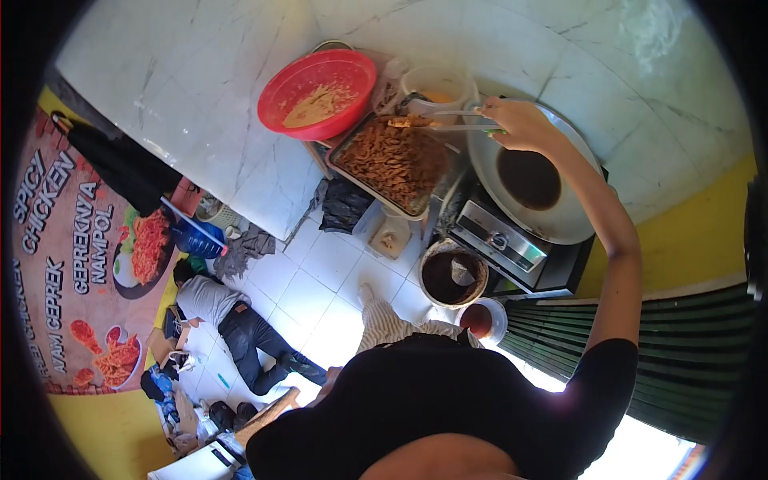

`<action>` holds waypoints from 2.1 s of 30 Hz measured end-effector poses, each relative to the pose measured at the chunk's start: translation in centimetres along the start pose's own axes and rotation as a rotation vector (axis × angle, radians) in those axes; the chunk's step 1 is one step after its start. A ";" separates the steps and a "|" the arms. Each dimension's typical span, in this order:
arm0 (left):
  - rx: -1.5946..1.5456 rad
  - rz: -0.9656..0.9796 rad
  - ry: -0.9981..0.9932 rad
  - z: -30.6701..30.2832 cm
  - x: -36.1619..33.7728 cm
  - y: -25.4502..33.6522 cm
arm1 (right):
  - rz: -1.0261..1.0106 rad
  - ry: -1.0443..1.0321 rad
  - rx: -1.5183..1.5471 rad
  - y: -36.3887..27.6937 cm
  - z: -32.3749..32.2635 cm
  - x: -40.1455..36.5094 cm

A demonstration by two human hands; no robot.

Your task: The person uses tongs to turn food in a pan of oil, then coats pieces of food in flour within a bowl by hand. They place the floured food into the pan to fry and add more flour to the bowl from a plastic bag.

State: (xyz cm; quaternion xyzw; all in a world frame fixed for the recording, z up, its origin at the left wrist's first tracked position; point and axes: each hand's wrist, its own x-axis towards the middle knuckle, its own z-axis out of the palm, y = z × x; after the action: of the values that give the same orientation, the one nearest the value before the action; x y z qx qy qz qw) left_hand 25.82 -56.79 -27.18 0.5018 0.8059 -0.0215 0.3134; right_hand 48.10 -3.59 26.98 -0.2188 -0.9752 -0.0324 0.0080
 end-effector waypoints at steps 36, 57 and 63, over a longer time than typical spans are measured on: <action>-0.779 0.220 0.702 -42.1 22.5 -3.0 | 0.864 0.314 0.649 -19.4 20.3 7.0; -0.197 0.452 0.749 -54.0 33.4 10.6 | 1.497 0.577 0.490 -14.3 30.9 10.8; -0.218 0.405 0.719 -54.4 33.6 10.4 | 1.165 0.682 0.583 -14.9 26.0 16.5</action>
State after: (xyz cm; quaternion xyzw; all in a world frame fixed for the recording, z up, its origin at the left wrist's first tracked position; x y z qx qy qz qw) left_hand -1.99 -5.95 1.66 0.5894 0.7467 0.3022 0.0614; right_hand 26.81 -8.25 0.65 -0.6682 -0.6133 0.1712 0.3848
